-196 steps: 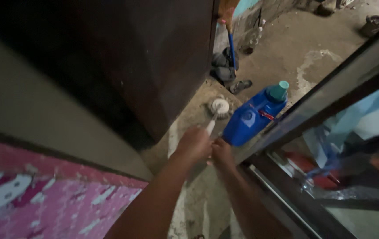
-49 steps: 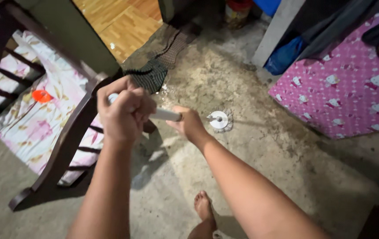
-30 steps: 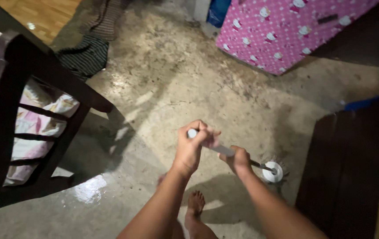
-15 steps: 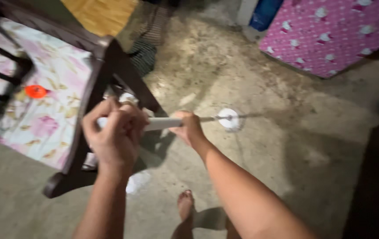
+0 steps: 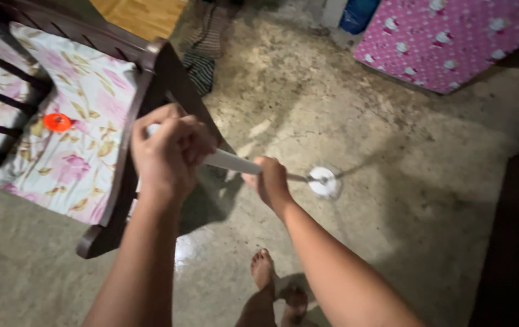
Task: The person assembles a mop by connecting the handle segments and attaching the mop head, then moves the completed mop between different rooms.
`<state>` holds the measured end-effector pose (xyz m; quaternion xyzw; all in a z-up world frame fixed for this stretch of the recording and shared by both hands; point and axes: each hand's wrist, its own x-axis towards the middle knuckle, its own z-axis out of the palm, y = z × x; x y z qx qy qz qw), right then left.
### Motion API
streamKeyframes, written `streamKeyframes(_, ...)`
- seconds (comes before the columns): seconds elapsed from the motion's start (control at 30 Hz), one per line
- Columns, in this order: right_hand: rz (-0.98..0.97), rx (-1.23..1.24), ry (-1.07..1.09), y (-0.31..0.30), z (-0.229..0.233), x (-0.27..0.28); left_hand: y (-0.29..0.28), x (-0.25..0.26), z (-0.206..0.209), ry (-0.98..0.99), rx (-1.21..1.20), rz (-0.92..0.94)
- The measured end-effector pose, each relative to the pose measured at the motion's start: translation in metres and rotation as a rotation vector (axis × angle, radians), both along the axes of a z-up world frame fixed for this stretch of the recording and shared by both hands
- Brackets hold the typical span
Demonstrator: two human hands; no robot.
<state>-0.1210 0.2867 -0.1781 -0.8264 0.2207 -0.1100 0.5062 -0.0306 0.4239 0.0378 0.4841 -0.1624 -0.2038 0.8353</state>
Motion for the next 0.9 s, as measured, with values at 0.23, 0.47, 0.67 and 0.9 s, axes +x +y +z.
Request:
streamKeyframes(0.23,-0.285,-0.170,0.198,-0.071,-0.076,-0.182,-0.075,-0.128,-0.075,0.165,0.014,-0.154)
streamKeyframes(0.47,-0.229,-0.227,0.399,-0.087,-0.088,-0.261,-0.068,-0.212,-0.115,0.204,0.062,-0.246)
streamKeyframes(0.67,-0.195,-0.056,0.107,-0.009,-0.095,-0.221,0.011,-0.191,-0.084,0.111,0.108,-0.090)
streamKeyframes(0.9,0.066,-0.053,0.131,0.141,-0.046,-0.113,0.156,-0.125,-0.016,0.068,0.136,0.211)
